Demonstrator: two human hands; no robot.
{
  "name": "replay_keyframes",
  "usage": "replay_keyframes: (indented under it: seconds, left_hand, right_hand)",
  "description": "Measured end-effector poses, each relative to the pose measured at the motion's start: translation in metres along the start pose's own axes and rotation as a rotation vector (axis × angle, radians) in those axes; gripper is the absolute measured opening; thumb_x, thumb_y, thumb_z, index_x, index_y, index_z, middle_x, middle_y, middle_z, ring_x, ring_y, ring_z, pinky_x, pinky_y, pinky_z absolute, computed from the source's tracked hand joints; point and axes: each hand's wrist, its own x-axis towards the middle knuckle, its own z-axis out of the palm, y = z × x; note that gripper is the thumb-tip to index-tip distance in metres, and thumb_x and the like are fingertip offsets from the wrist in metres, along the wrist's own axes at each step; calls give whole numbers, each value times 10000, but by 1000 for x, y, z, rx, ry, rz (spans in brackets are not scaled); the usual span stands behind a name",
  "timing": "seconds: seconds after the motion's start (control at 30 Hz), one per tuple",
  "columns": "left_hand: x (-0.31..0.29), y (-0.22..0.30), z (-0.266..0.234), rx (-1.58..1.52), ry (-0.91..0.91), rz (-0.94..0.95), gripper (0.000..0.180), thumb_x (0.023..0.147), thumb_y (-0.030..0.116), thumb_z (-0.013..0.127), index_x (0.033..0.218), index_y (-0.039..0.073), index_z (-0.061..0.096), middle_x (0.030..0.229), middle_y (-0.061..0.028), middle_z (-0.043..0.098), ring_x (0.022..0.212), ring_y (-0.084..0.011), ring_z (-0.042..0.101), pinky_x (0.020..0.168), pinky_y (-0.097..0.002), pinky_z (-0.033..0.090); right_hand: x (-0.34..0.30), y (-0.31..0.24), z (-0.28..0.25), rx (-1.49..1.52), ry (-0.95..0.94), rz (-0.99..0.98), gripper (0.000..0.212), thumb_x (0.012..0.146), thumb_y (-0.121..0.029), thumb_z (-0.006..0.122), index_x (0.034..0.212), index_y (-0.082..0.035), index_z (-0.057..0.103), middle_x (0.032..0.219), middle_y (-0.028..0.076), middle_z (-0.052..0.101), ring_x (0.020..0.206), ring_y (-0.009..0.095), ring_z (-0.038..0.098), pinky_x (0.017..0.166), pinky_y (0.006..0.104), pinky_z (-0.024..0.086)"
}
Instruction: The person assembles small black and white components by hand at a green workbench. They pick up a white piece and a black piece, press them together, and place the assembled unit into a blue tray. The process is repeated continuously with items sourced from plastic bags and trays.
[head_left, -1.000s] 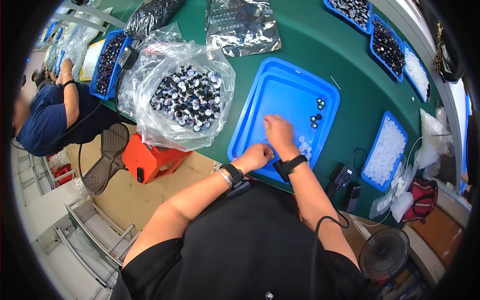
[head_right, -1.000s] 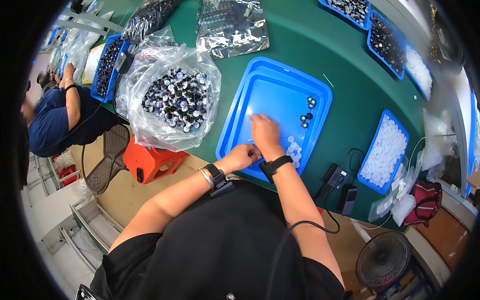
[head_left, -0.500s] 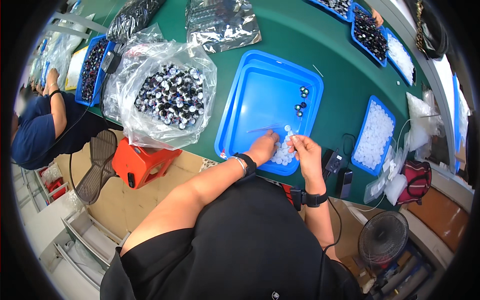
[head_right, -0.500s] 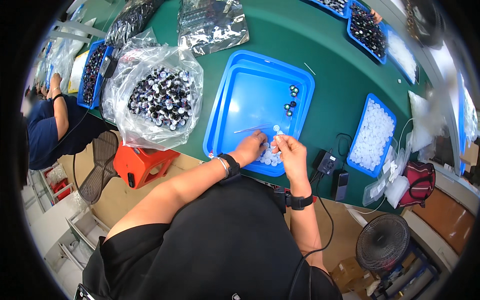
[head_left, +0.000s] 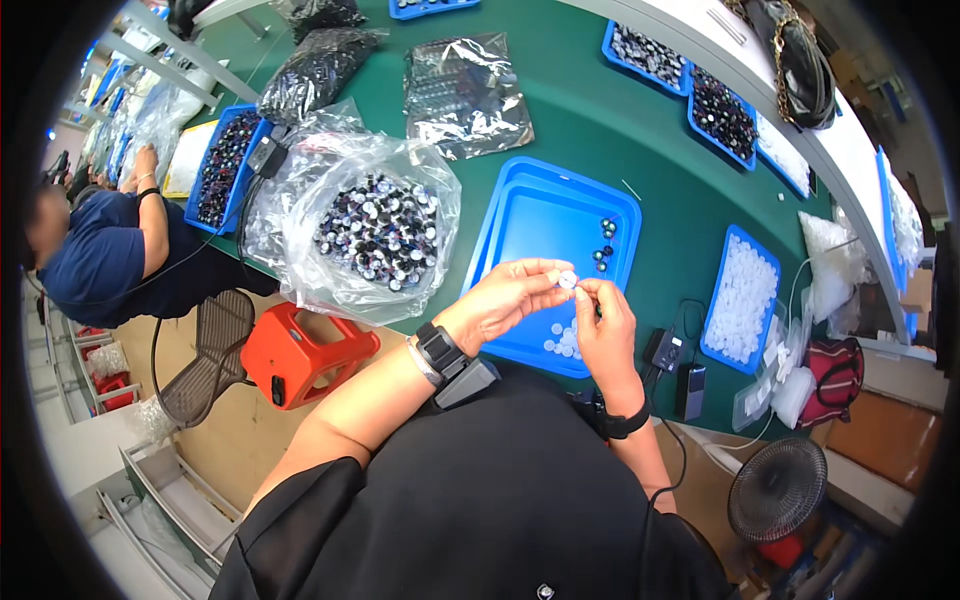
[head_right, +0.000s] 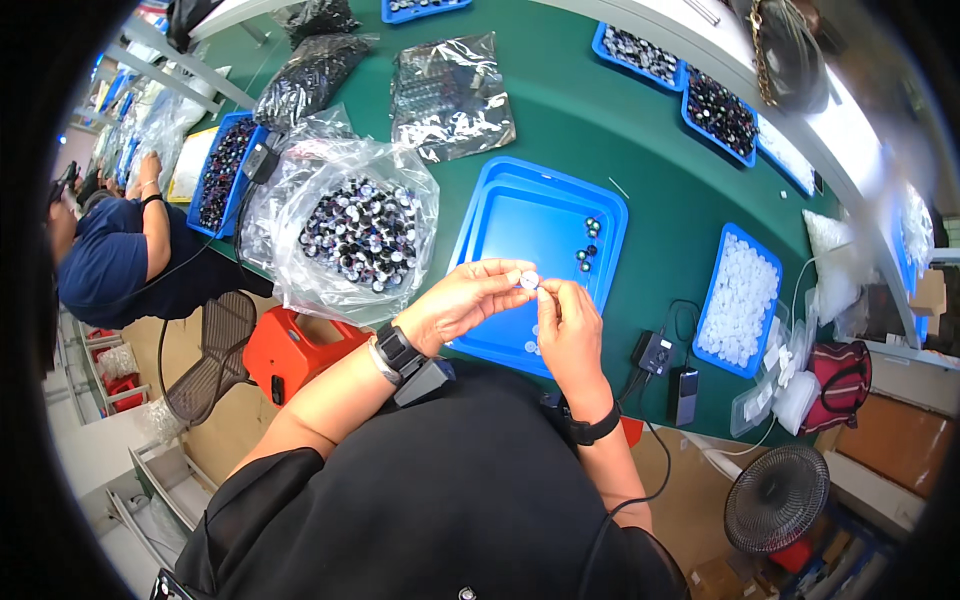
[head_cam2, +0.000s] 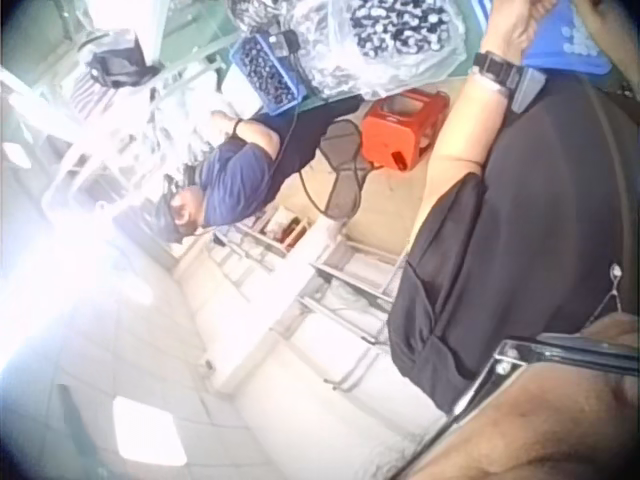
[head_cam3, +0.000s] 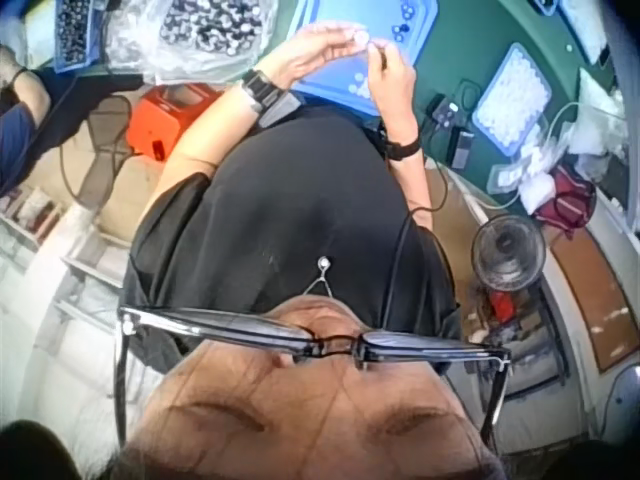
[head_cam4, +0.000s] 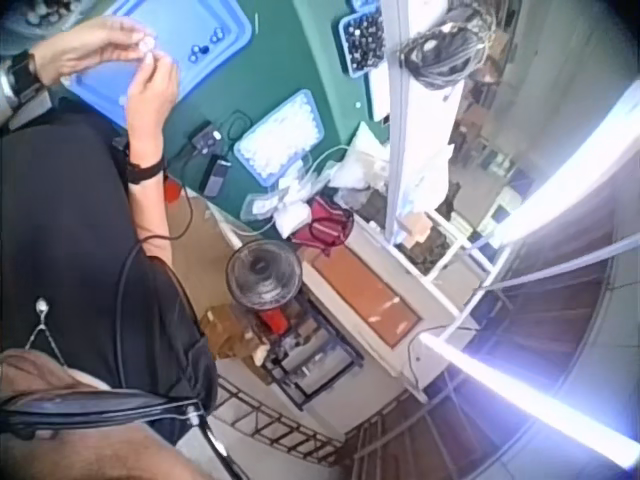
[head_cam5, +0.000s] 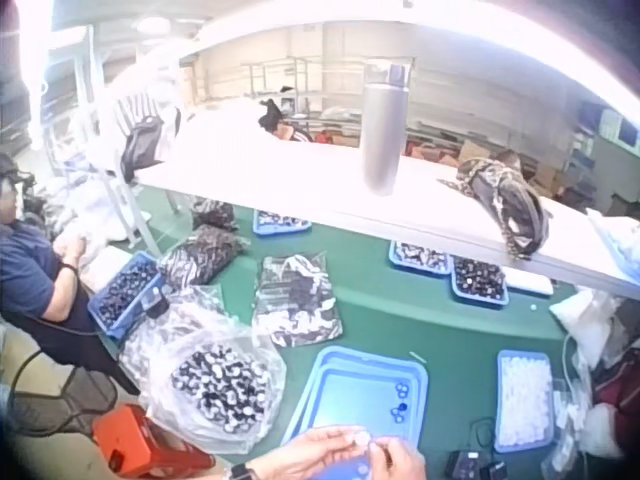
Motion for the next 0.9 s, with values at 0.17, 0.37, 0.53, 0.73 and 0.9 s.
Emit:
replay_keyframes:
  seconds: [0.17, 0.37, 0.53, 0.73, 0.9]
  left_hand:
    - [-11, 8, -4, -131, -27, 43, 174, 903, 74, 575, 1054, -13, 577, 1014, -89, 611, 996, -167, 601, 906, -282, 504]
    - [-15, 8, -11, -213, -42, 72, 167, 907, 71, 567, 1054, -5, 544, 1043, -120, 595, 1019, -195, 596, 901, -289, 510]
    - [-17, 11, -7, -225, 4, 42, 236, 915, 66, 549, 1130, -10, 487, 1085, -169, 577, 1041, -224, 590, 906, -300, 515]
    - [-13, 11, -6, -215, 23, 27, 240, 917, 72, 549, 1128, -20, 486, 1097, -170, 572, 1041, -227, 590, 908, -300, 514]
    - [-12, 11, -3, -204, 38, 4, 225, 918, 74, 547, 1115, -23, 497, 1101, -164, 571, 1033, -221, 591, 909, -295, 513]
  right_hand:
    - [13, -31, -6, 41, 47, 25, 39, 783, -11, 645, 778, -11, 606, 693, 82, 599, 554, 181, 560, 516, 301, 450]
    - [16, -36, -2, 5, 52, -21, 66, 732, -22, 678, 721, -33, 614, 608, 53, 570, 503, 162, 534, 488, 291, 433]
    - [15, -36, 0, -26, 9, 2, 71, 719, -30, 682, 710, -46, 613, 593, 44, 563, 493, 161, 531, 482, 296, 428]
    - [14, -33, 1, -39, 17, 34, 75, 724, -41, 680, 702, -49, 609, 590, 46, 564, 494, 169, 534, 479, 301, 429]
    - [14, -32, 0, -50, 23, 36, 75, 729, -52, 679, 700, -49, 609, 599, 52, 573, 499, 177, 539, 482, 303, 432]
